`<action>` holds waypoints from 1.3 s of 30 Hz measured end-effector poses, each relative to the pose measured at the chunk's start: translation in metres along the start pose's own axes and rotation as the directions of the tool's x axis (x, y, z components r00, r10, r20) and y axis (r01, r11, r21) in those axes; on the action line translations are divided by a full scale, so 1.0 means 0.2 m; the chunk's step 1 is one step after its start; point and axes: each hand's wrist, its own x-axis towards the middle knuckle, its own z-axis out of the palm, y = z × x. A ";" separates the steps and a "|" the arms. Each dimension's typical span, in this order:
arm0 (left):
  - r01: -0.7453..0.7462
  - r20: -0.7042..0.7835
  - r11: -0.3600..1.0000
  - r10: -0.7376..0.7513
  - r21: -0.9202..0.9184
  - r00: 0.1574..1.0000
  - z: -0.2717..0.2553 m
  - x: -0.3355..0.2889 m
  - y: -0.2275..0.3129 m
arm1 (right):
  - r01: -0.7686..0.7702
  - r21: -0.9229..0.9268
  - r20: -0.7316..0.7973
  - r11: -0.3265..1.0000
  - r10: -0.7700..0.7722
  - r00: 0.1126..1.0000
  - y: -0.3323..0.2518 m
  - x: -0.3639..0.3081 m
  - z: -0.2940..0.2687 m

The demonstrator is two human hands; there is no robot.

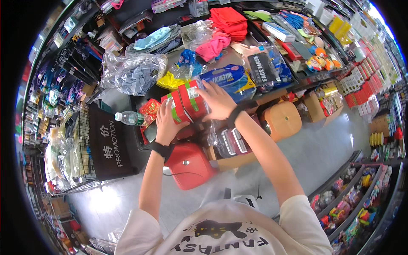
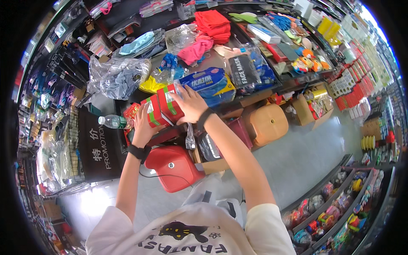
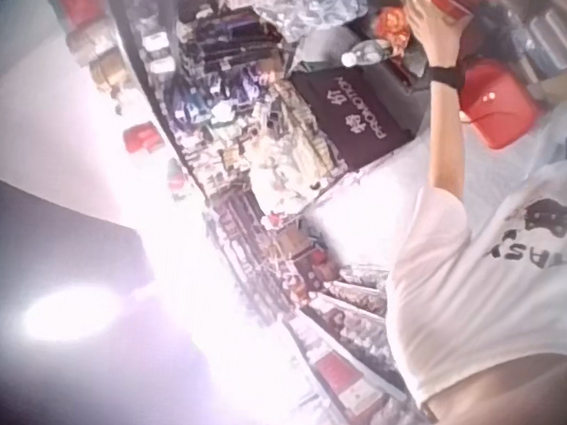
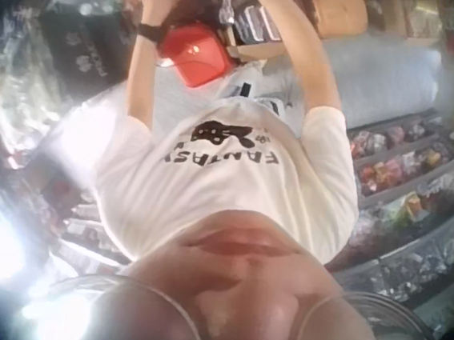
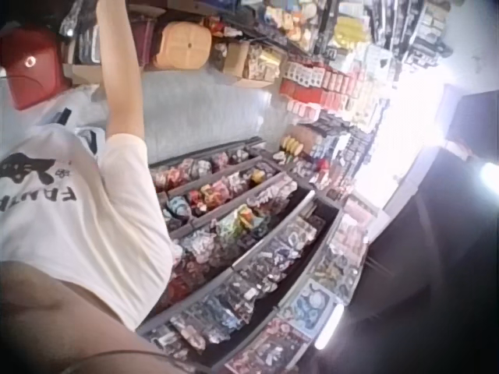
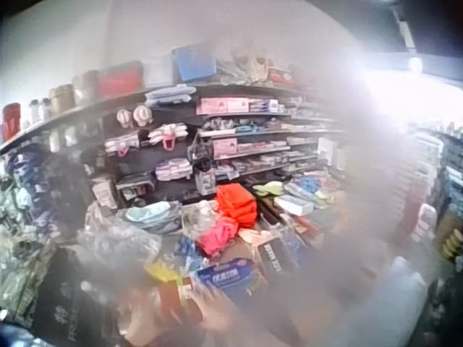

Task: Picking up various items including stationery boxes and tissues and placing them onto shelves in a convenience store.

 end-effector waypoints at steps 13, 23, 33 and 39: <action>-0.064 0.397 0.975 -0.025 0.211 0.918 0.06 0.23 -0.15 | 0.010 0.002 0.373 1.000 -0.010 0.928 0.04 0.38 0.31; 0.018 0.453 0.960 -0.147 0.278 0.879 0.05 0.25 -0.07 | -0.020 -0.112 0.265 0.993 0.050 0.963 -0.01 0.32 0.40; -0.068 0.373 0.913 -0.096 0.402 0.923 0.14 0.23 -0.04 | 0.046 0.417 -0.195 0.908 0.039 0.980 0.11 -0.50 -0.06; -0.067 0.369 0.895 -0.113 0.440 0.923 0.21 0.27 -0.12 | -0.588 0.296 0.049 0.753 0.603 0.796 0.46 -1.88 -0.14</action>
